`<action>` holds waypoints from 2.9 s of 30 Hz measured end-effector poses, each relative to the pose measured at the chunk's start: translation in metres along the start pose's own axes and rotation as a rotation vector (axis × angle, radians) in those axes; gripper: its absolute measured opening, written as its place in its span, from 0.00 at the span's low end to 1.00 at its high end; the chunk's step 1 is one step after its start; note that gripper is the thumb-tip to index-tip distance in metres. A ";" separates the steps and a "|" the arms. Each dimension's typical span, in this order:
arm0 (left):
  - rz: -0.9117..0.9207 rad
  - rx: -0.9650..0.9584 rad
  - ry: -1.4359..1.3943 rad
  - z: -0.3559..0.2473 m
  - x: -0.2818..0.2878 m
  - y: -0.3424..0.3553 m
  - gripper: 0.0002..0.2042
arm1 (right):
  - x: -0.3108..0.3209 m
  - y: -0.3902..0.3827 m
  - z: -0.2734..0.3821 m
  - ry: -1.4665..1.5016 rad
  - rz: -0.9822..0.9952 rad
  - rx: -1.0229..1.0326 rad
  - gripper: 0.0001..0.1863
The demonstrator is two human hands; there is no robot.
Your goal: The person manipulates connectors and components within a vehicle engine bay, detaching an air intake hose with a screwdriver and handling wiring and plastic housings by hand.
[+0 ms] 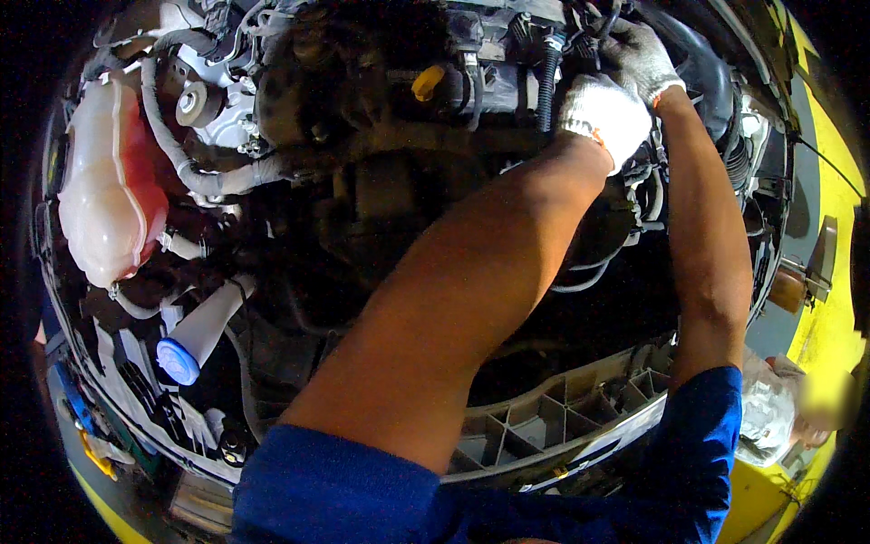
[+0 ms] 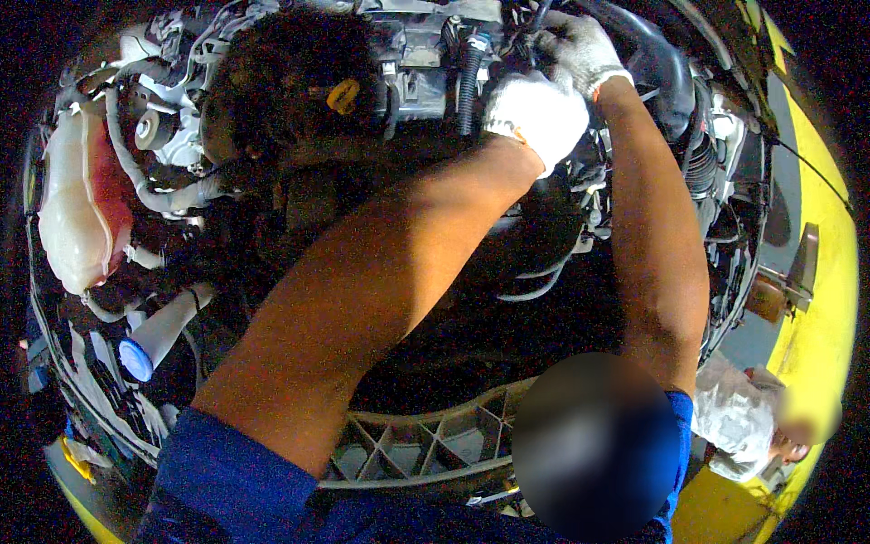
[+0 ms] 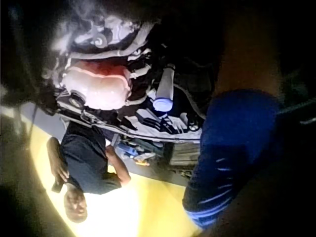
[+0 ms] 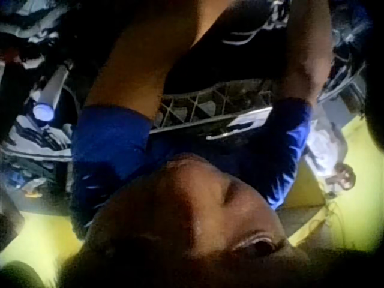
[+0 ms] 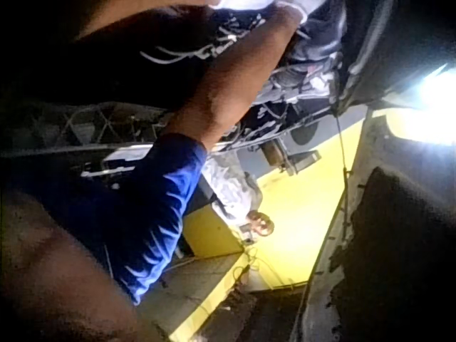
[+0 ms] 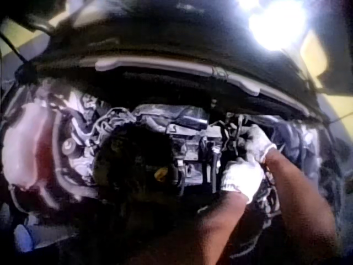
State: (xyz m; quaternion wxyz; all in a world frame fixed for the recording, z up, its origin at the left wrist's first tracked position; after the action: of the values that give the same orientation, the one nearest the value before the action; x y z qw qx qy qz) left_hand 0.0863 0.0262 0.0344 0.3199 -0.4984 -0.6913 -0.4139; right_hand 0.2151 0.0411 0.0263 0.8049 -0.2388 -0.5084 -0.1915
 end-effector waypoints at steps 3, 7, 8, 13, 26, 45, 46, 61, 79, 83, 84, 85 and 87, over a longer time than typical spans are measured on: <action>0.050 0.003 0.004 -0.001 0.002 -0.004 0.14 | 0.005 -0.007 0.018 -0.321 -0.064 0.075 0.16; 0.075 -0.059 0.021 -0.002 -0.001 -0.003 0.13 | 0.013 -0.010 0.023 -0.475 -0.226 0.109 0.12; 0.096 -0.066 0.027 -0.003 -0.003 -0.004 0.12 | 0.013 -0.010 0.025 -0.456 -0.235 0.162 0.12; 0.030 -0.095 0.098 -0.008 0.004 -0.007 0.11 | 0.009 -0.008 0.019 -0.600 -0.239 0.055 0.13; 0.064 -0.074 0.122 -0.007 0.000 -0.008 0.11 | 0.007 -0.006 0.036 -0.676 -0.124 -0.029 0.15; 0.043 0.014 0.007 -0.005 0.016 -0.012 0.11 | 0.005 -0.005 0.015 -0.600 -0.071 -0.095 0.18; -0.043 -0.076 0.106 -0.008 0.016 -0.011 0.11 | 0.005 0.000 0.025 -0.582 0.058 -0.187 0.17; 0.090 -0.261 0.078 -0.080 0.151 -0.096 0.22 | 0.022 -0.019 0.042 -0.401 -0.028 -0.114 0.21; 0.361 0.157 -0.557 -0.070 0.187 -0.300 0.23 | 0.024 -0.027 0.058 -0.457 -0.021 -0.097 0.17; 0.322 0.148 -0.603 -0.064 0.183 -0.303 0.21 | 0.018 -0.016 0.045 -0.497 -0.014 -0.176 0.18; 0.345 0.159 -0.597 -0.063 0.182 -0.306 0.21 | 0.019 -0.020 0.058 -0.482 -0.012 -0.144 0.20; 0.363 0.172 -0.585 -0.062 0.182 -0.305 0.21 | 0.022 -0.025 0.069 -0.465 -0.014 -0.106 0.22; 0.385 0.184 -0.589 -0.061 0.181 -0.306 0.21 | 0.016 -0.023 0.047 -0.469 -0.042 -0.109 0.19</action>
State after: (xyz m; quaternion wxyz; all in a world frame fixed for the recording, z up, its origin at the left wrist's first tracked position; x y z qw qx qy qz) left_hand -0.2578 -0.0006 0.1391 0.2227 -0.6865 -0.6816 -0.1209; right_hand 0.1751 0.0479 0.0628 0.6465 -0.3091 -0.6753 -0.1745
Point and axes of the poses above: each hand's wrist, its own y-axis towards the middle knuckle, its own x-axis out of the back of the hand, z = x × y, the point moved 10 cm from there along y, towards the middle knuckle, and after that the axes turned 8 degrees about z, right-handed, at the moved point
